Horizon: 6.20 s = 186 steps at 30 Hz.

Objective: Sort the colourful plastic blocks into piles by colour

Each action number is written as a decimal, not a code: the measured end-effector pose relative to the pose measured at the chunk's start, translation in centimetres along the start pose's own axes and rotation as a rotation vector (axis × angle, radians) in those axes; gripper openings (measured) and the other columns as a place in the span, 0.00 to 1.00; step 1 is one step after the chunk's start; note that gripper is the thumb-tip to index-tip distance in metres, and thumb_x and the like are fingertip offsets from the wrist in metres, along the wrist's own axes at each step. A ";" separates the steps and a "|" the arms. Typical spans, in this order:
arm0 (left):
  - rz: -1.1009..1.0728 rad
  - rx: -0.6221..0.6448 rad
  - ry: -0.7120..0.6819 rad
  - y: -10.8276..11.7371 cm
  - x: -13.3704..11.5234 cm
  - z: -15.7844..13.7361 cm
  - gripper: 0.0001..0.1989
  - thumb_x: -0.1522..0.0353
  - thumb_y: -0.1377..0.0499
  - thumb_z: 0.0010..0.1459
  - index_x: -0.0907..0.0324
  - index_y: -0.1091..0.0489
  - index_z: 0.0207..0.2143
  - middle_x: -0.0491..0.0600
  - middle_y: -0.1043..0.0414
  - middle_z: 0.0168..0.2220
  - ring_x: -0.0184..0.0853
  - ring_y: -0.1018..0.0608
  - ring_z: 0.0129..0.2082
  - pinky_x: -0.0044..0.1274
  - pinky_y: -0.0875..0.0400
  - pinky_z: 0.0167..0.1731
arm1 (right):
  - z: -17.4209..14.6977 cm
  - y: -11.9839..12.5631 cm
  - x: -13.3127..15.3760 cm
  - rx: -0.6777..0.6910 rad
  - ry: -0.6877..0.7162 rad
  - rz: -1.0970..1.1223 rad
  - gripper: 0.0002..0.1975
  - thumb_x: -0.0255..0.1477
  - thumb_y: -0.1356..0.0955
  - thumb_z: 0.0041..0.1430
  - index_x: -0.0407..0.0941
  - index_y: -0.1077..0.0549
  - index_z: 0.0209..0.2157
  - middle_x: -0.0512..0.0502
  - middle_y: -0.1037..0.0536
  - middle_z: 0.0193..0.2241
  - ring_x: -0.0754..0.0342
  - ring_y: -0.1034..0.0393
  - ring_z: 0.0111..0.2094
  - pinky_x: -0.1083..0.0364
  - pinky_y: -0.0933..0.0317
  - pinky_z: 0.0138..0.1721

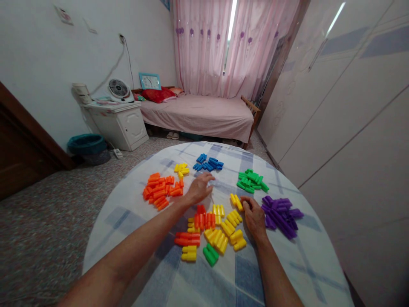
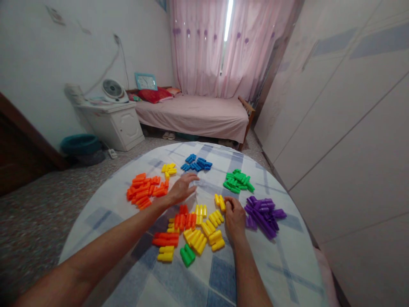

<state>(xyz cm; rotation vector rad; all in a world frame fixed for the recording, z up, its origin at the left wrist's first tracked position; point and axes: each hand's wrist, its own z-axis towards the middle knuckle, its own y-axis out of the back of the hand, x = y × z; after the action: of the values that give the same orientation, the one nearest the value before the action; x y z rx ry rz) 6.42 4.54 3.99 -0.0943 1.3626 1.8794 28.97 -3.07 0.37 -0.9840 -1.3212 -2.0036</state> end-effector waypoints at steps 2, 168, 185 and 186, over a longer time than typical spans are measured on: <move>-0.024 0.115 -0.110 -1.8 -2.1 0.3 0.19 0.75 0.43 0.50 0.60 0.30 0.47 0.54 0.32 0.51 0.37 0.31 0.52 0.29 0.37 0.54 | 0.0 0.0 0.1 -0.004 0.007 0.026 0.19 0.39 0.42 0.56 0.43 0.26 0.37 0.43 0.23 0.38 0.49 0.31 0.40 0.52 0.41 0.43; 0.310 0.023 0.134 6.5 -0.5 -8.5 0.18 0.70 0.47 0.56 0.58 0.36 0.50 0.54 0.31 0.47 0.40 0.30 0.48 0.31 0.35 0.49 | 0.0 0.0 -0.2 -0.018 0.033 0.008 0.19 0.36 0.41 0.53 0.41 0.26 0.39 0.41 0.22 0.36 0.48 0.29 0.38 0.51 0.39 0.42; 0.143 0.083 0.118 8.5 -0.3 -12.7 0.19 0.67 0.44 0.54 0.55 0.33 0.50 0.53 0.36 0.55 0.41 0.34 0.55 0.34 0.38 0.55 | -0.1 -0.1 -0.2 -0.019 0.021 0.009 0.19 0.37 0.41 0.53 0.42 0.26 0.39 0.41 0.22 0.37 0.48 0.29 0.38 0.51 0.39 0.43; 0.064 0.184 0.108 8.6 -1.1 -13.3 0.20 0.67 0.43 0.53 0.55 0.33 0.51 0.53 0.36 0.55 0.40 0.33 0.55 0.32 0.37 0.54 | 0.0 -0.1 -0.2 -0.016 0.018 0.008 0.19 0.37 0.41 0.53 0.42 0.26 0.39 0.41 0.22 0.37 0.48 0.29 0.39 0.51 0.39 0.42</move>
<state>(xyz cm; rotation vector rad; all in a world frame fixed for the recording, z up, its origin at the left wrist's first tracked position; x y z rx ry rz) -3.21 -8.02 5.55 -0.0599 1.6237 1.8138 29.01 -3.07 0.17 -0.9743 -1.2919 -2.0155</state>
